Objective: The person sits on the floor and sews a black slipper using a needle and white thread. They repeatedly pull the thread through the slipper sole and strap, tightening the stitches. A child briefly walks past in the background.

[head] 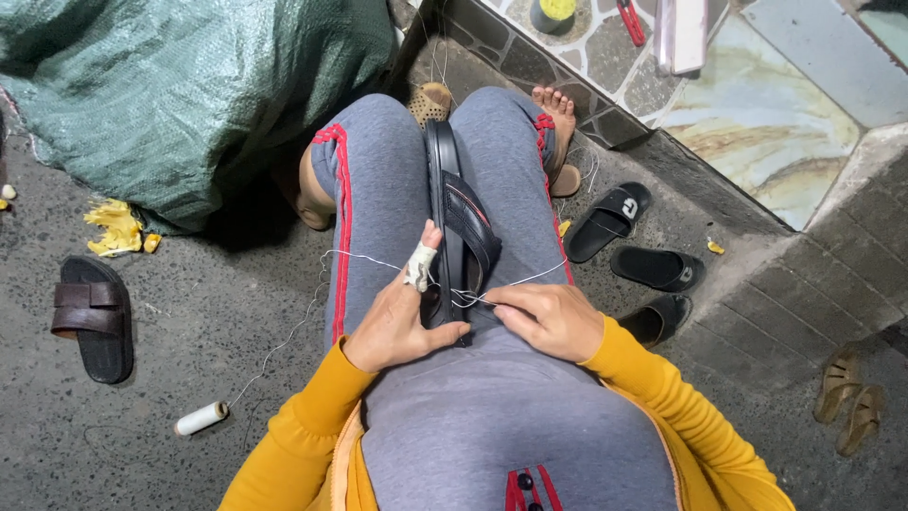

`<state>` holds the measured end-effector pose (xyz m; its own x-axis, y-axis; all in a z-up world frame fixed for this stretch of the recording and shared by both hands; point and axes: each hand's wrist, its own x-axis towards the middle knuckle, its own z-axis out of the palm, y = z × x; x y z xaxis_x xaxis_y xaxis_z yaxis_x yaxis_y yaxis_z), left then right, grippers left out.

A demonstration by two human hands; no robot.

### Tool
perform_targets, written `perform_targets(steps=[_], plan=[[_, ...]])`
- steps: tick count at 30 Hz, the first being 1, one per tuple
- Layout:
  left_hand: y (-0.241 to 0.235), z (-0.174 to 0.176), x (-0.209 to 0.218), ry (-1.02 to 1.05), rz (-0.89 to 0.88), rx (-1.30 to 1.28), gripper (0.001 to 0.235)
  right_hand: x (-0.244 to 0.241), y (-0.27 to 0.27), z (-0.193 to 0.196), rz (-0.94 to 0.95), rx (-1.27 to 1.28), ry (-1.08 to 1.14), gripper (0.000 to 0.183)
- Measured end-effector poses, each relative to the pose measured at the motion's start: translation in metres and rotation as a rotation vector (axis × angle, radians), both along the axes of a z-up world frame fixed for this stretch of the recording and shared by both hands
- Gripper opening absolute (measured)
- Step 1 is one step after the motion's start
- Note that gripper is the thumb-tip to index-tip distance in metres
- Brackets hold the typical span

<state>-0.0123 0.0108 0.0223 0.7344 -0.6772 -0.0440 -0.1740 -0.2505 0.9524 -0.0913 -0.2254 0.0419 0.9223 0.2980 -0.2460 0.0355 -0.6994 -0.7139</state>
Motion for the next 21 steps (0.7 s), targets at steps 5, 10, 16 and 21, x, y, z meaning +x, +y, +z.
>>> perform_targets(steps=[5,10,16,21], plan=[[0.003,0.000,-0.008,-0.016,0.001,0.009,0.112,-0.001,-0.001,-0.005,0.006,0.076,-0.026,0.022],[0.004,0.004,-0.005,-0.014,0.002,-0.009,0.112,0.001,-0.001,-0.003,0.022,0.076,-0.013,0.023],[0.002,0.005,-0.002,-0.006,-0.005,-0.011,0.112,0.010,-0.001,0.006,0.028,0.119,0.005,0.021],[0.001,0.003,-0.003,-0.001,0.006,-0.014,0.112,0.014,0.004,0.013,0.066,0.151,0.045,0.019]])
